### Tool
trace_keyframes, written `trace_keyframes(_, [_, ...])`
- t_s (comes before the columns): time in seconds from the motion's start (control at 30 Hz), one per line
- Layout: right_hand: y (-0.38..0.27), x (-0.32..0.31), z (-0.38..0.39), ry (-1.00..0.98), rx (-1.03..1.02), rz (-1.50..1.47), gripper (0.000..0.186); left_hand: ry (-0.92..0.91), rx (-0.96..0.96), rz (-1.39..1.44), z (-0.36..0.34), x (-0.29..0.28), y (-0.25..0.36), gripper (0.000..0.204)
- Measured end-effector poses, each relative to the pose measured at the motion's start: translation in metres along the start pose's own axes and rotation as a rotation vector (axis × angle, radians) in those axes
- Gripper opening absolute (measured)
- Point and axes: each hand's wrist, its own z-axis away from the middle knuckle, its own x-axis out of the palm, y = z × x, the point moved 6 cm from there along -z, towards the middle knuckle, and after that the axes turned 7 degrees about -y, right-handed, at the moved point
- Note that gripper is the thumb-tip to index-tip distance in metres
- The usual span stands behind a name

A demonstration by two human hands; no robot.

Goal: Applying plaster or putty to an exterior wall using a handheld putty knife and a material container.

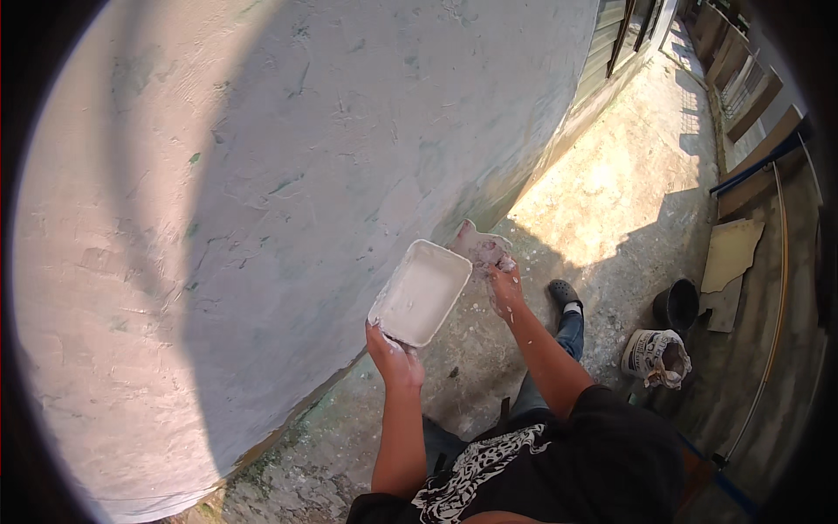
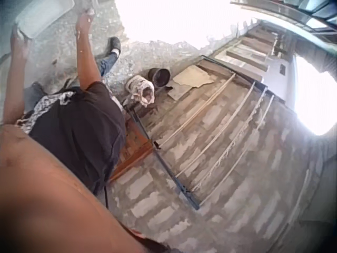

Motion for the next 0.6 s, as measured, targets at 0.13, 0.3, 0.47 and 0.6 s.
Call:
trace_keyframes(0.13, [-0.091, 0.02, 0.072, -0.012, -0.181, -0.044, 0.04, -0.153, 0.03, -0.056, 0.055, 0.028, 0.102, 0.03])
trace_keyframes(0.3, [-0.211, 0.115, 0.195, -0.09, -0.357, -0.211, 0.043, -0.2, 0.005, -0.133, 0.095, 0.023, 0.188, 0.029])
trace_keyframes(0.47, [-0.246, 0.126, 0.245, -0.104, -0.441, -0.151, 0.039, -0.254, 0.034, -0.133, 0.106, 0.035, 0.218, 0.029])
trace_keyframes(0.6, [-0.244, 0.099, 0.242, 0.002, -0.443, 0.035, 0.034, -0.23, 0.055, -0.11, 0.114, 0.056, 0.222, 0.029])
